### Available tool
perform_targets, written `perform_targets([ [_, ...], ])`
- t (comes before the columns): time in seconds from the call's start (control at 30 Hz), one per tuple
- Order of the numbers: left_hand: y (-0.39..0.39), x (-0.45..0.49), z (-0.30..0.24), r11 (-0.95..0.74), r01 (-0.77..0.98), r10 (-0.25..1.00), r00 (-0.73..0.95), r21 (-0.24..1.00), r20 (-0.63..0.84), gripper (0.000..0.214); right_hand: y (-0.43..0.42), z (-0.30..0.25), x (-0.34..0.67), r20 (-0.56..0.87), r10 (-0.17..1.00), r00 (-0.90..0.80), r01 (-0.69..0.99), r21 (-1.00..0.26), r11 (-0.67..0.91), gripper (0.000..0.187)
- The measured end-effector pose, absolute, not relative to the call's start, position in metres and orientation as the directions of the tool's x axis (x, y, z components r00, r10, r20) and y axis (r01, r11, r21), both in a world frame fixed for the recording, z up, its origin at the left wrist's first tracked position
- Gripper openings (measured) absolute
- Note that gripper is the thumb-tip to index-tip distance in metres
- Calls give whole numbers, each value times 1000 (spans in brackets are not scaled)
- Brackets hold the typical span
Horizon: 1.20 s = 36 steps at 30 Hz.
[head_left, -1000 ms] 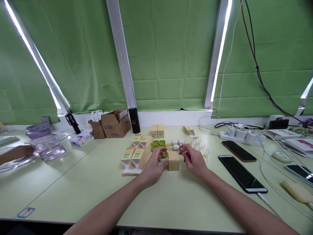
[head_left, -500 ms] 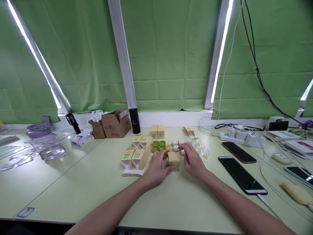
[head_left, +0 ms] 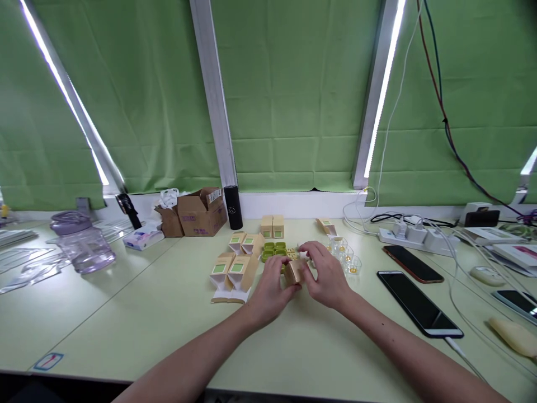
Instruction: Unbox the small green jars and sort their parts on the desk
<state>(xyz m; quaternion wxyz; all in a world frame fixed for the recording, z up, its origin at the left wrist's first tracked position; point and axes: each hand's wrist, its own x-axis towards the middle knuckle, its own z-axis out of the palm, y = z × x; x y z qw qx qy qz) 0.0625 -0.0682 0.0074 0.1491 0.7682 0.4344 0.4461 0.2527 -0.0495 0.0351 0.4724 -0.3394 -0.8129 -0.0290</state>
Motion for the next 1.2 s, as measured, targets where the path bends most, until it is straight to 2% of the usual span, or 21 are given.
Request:
perform_targets([
  [0.07,-69,61,9,-598,547,782,237,585,577,46,-53,28,248,773,571,-277,576,-342,743,36],
  [0.13,-69,60,10,-622,562,756,250,546,605,47,-57,22,245,765,584,-272,572,-359,737,43],
  [0.4,-66,57,5,-700,659,596,328,274,733,48,-64,14,244,751,573,-328,554,-338,761,56],
  [0.73,-74,61,11,-652,757,485,453,-36,748,44,-66,9,243,761,533,-370,517,-308,798,67],
  [0.87,-76,62,13,-650,758,487,467,-51,738,45,-65,8,244,762,533,-367,499,-322,804,70],
  [1.2,-73,62,9,-656,754,551,451,29,702,45,-63,9,244,755,564,-336,501,-364,785,70],
])
